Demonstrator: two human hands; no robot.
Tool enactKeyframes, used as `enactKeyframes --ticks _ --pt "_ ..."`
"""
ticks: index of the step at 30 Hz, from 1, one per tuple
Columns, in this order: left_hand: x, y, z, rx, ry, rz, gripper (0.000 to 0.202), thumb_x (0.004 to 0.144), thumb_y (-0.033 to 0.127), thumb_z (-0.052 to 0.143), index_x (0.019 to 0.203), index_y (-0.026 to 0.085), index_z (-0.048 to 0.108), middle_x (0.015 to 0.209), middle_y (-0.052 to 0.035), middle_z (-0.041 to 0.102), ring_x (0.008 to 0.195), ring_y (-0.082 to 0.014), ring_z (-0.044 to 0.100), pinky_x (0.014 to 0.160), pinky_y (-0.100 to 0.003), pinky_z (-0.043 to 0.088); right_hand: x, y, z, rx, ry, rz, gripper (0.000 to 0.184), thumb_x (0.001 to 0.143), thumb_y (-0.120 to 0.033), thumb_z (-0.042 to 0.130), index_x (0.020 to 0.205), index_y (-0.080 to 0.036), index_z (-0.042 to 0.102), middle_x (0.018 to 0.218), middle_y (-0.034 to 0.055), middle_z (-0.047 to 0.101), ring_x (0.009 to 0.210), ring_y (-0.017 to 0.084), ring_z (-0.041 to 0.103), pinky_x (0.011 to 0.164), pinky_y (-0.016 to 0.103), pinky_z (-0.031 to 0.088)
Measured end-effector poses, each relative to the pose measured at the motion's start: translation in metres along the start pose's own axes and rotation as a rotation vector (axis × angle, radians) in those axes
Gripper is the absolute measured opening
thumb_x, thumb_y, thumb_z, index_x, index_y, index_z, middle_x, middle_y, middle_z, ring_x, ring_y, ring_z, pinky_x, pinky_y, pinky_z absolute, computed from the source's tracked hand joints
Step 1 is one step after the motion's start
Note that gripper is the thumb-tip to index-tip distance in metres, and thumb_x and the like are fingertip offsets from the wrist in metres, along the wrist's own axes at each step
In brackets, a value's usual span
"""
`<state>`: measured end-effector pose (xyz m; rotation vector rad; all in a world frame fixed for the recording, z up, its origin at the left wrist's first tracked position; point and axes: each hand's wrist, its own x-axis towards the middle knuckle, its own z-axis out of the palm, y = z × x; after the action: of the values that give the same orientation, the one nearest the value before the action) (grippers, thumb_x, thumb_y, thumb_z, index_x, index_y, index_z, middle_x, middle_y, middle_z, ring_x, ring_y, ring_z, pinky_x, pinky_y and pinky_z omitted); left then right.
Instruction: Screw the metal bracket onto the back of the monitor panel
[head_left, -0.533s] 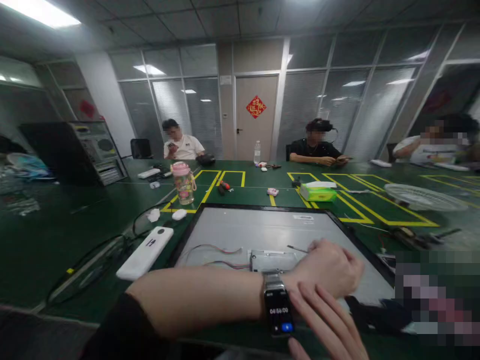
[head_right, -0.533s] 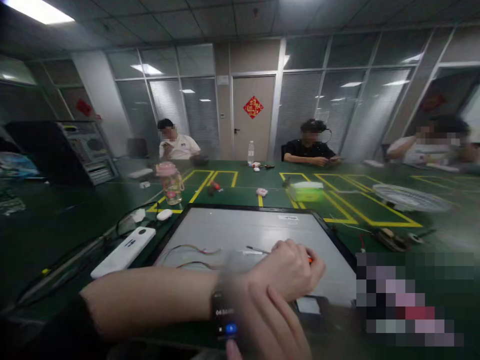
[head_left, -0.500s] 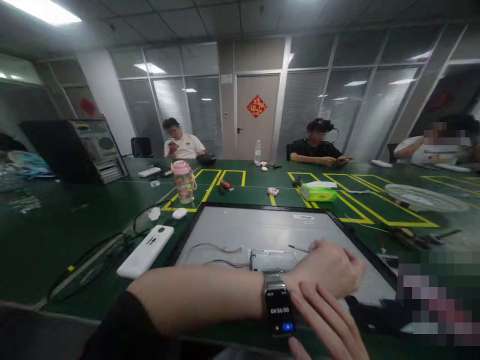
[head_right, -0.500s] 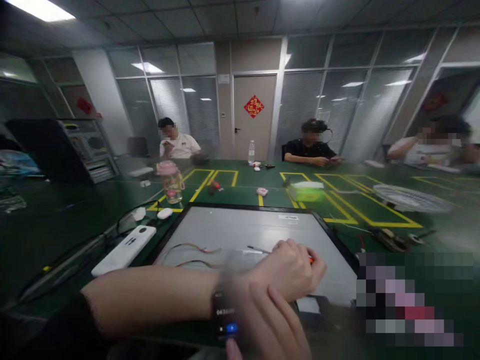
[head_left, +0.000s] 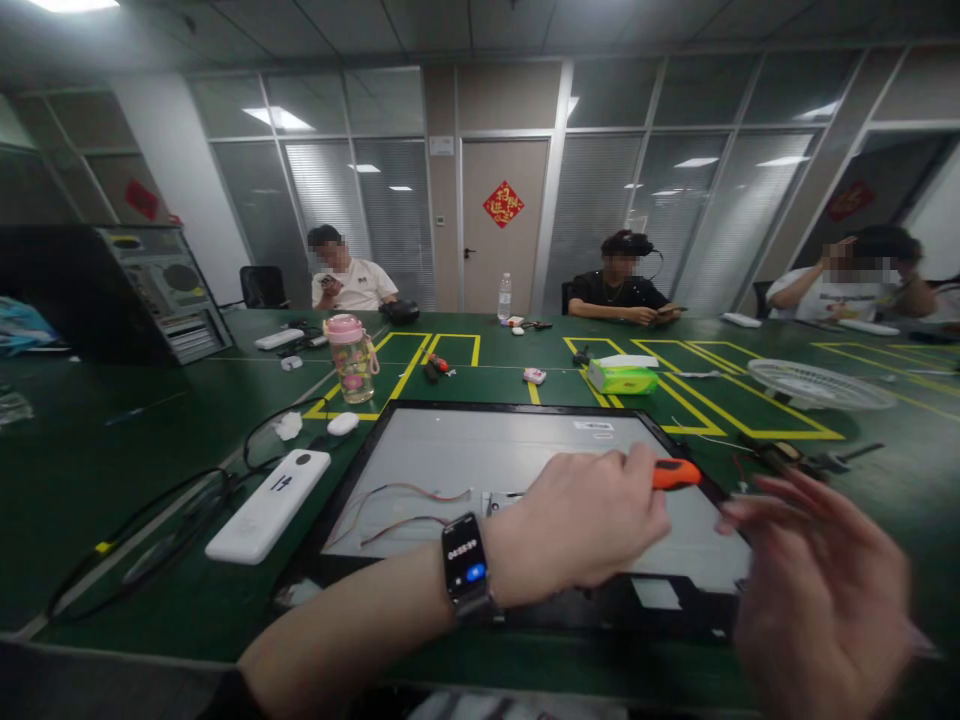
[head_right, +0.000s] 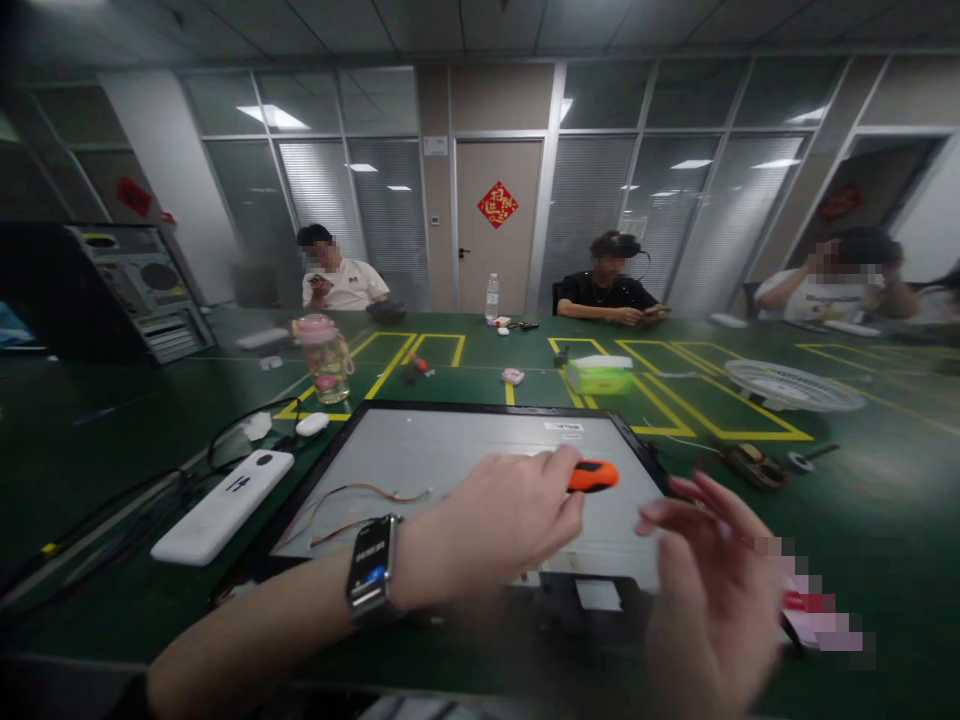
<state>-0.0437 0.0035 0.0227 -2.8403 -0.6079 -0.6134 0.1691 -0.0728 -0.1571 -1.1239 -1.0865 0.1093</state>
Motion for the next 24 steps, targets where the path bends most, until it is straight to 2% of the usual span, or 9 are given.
enactKeyframes --ticks 1,3,4,6,9,12,16,20,24 --pt "-0.003 -0.004 0.0 -0.111 -0.028 0.026 0.025 0.102 0.02 0.035 0.111 0.011 0.056 0.104 -0.0128 0.065 0.078 -0.0201 0.065 0.061 -0.03 0.05 0.03 -0.032 0.026 0.054 -0.057 0.087 0.032 0.087 -0.035 0.069 0.117 -0.024 0.068 0.116 0.0115 0.071 0.095 0.025 0.07 0.077 0.036 0.059" --pt "-0.009 -0.012 0.008 -0.401 0.011 -0.088 0.031 0.103 0.019 0.031 0.126 0.013 0.051 0.113 -0.0131 0.065 0.088 -0.0197 0.065 0.074 -0.031 0.051 0.078 -0.08 0.075 0.211 -0.244 0.196 0.026 0.086 -0.04 0.069 0.104 -0.021 0.072 0.097 0.0084 0.072 0.076 0.019 0.068 0.061 0.029 0.055" --pt "-0.012 -0.015 0.014 -0.542 0.049 -0.185 0.036 0.102 0.019 0.031 0.135 0.013 0.046 0.111 -0.0117 0.066 0.089 -0.0195 0.065 0.076 -0.031 0.051 0.092 -0.094 0.093 0.322 -0.323 0.227 0.027 0.086 -0.043 0.068 0.097 -0.02 0.073 0.086 0.0062 0.071 0.066 0.016 0.064 0.052 0.025 0.051" --pt "-0.021 -0.024 0.026 -0.747 0.075 -0.301 0.043 0.101 0.023 0.037 0.144 0.017 0.04 0.109 -0.0084 0.068 0.088 -0.0191 0.065 0.079 -0.032 0.05 0.108 -0.101 0.114 0.471 -0.385 0.261 0.028 0.085 -0.046 0.069 0.091 -0.018 0.073 0.075 0.0029 0.068 0.054 0.011 0.056 0.046 0.022 0.045" --pt "-0.04 -0.046 0.037 -0.92 0.109 -0.41 0.05 0.1 0.034 0.045 0.147 0.018 0.04 0.107 -0.0061 0.07 0.095 -0.0199 0.064 0.088 -0.033 0.049 0.116 -0.08 0.117 0.558 -0.272 0.226 0.032 0.087 -0.049 0.068 0.086 -0.018 0.068 0.076 0.0032 0.07 0.047 0.008 0.053 0.04 0.02 0.042" --pt "-0.062 -0.076 0.044 -0.867 0.224 -0.594 0.044 0.097 0.038 0.045 0.133 0.015 0.057 0.104 -0.0078 0.071 0.099 -0.0217 0.064 0.095 -0.035 0.046 0.122 -0.053 0.111 0.539 -0.19 0.21 0.037 0.088 -0.057 0.063 0.085 -0.019 0.061 0.065 -0.0007 0.067 0.035 0.007 0.048 0.029 0.017 0.033" --pt "-0.082 -0.105 0.063 -0.83 0.208 -0.669 0.041 0.095 0.042 0.044 0.109 0.015 0.07 0.1 -0.0096 0.072 0.096 -0.024 0.065 0.092 -0.036 0.048 0.114 -0.036 0.11 0.439 -0.245 0.229 0.041 0.089 -0.06 0.06 0.084 -0.019 0.057 0.058 -0.0027 0.063 0.034 0.006 0.047 0.029 0.014 0.031" --pt "-0.091 -0.113 0.086 -0.884 0.157 -0.746 0.046 0.092 0.048 0.044 0.105 0.013 0.072 0.091 -0.0098 0.072 0.088 -0.0242 0.066 0.083 -0.035 0.05 0.095 -0.032 0.111 0.399 -0.345 0.242 0.04 0.091 -0.059 0.057 0.086 -0.019 0.056 0.06 -0.0023 0.062 0.037 0.007 0.049 0.03 0.014 0.035" --pt "-0.092 -0.112 0.093 -0.873 0.13 -0.76 0.049 0.092 0.05 0.043 0.104 0.013 0.072 0.089 -0.0094 0.072 0.086 -0.0237 0.064 0.081 -0.034 0.049 0.087 -0.032 0.109 0.374 -0.392 0.251 0.04 0.091 -0.059 0.056 0.086 -0.019 0.056 0.061 -0.0016 0.063 0.037 0.007 0.05 0.03 0.015 0.035"
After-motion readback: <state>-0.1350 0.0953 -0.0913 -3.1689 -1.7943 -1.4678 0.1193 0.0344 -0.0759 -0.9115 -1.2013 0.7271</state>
